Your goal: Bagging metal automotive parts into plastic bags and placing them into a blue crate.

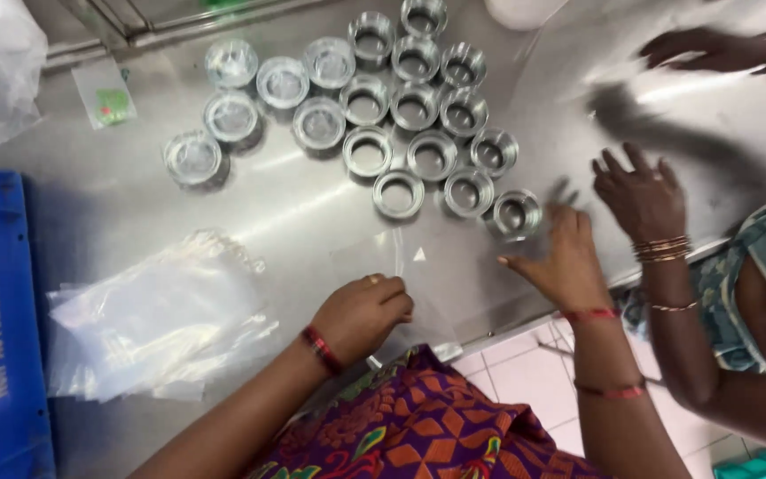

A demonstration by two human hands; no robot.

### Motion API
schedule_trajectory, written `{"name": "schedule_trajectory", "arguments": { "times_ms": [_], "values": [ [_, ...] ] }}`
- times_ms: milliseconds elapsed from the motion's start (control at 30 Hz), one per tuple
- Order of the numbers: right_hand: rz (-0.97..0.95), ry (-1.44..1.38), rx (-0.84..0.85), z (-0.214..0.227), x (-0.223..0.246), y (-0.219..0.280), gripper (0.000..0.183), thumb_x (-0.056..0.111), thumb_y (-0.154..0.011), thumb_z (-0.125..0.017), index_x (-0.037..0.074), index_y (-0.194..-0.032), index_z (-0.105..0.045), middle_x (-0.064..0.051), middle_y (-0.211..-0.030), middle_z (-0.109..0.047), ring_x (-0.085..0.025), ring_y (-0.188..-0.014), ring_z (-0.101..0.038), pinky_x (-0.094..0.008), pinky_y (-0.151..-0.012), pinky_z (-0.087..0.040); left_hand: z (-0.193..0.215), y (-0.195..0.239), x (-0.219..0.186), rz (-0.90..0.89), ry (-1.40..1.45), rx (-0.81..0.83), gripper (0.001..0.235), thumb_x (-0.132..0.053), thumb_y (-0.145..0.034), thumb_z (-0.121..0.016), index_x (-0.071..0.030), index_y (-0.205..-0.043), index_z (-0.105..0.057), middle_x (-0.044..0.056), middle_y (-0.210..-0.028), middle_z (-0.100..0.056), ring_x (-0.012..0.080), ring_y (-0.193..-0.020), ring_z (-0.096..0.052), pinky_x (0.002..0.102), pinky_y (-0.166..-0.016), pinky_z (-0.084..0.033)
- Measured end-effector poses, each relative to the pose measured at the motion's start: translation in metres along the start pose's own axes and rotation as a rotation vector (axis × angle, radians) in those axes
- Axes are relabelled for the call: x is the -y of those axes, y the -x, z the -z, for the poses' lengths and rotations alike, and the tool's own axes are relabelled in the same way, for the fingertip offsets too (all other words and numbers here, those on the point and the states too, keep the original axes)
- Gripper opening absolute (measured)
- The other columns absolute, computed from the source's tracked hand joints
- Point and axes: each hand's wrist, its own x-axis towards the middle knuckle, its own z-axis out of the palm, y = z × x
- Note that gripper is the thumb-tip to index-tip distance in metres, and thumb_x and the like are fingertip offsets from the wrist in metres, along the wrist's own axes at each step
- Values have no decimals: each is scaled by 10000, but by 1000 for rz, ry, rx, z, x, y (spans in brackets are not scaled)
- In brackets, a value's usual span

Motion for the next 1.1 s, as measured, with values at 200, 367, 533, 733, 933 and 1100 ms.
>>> {"name": "schedule_trajectory", "arguments": {
  "times_ms": [200,367,533,733,933,1100],
  "values": [
    [252,103,-363,-37,10,-18,1172,386,-567,-971,-82,-1482,-409,-237,-1383,-491,-413,-1302,-440,-505,-1078,-377,-47,-18,4,-402,-63,69,84,-119,-830,-658,-171,-851,-721,14,-999,-684,224,-942,-651,393,-865,-541],
    [269,46,-390,-41,7,-21,842,332,-689,-937,31,-1375,-552,-165,-1280,-584,-380,-1166,-527,-481,-1022,-424,-22,-22,-3,-81,195,1,94,-162,-914,-711,-84,-865,-692,46,-931,-685,232,-907,-656,390,-823,-556],
    [317,15,-444,-46,7,-16,813,331,-714,-928,37,-1376,-560,-172,-1293,-585,-383,-1178,-524,-493,-1026,-421,36,-10,-1,7,336,-253,47,-78,-964,-659,-51,-930,-677,62,-935,-677,202,-832,-669,347,-787,-552],
    [334,24,-493,-49,9,-14,815,350,-737,-921,31,-1394,-558,-170,-1311,-598,-384,-1204,-525,-505,-1043,-418,55,10,9,53,1269,-441,177,11,-1021,-591,-66,-1179,-604,60,-1075,-690,180,-1017,-674,338,-920,-566],
    [329,78,-469,-50,6,-15,809,356,-763,-916,32,-1410,-554,-168,-1328,-596,-382,-1227,-522,-501,-1067,-419,31,90,78,654,1272,-714,174,-58,-971,-610,-91,-1141,-627,102,-1049,-725,209,-955,-744,335,-821,-633],
    [319,66,-478,-53,2,-16,822,352,-776,-920,30,-1433,-547,-171,-1344,-575,-381,-1245,-513,-500,-1080,-419,86,102,19,981,371,-608,299,-8,-900,-660,-55,-1194,-623,117,-1003,-663,225,-770,-704,315,-662,-619]
  ]
}}
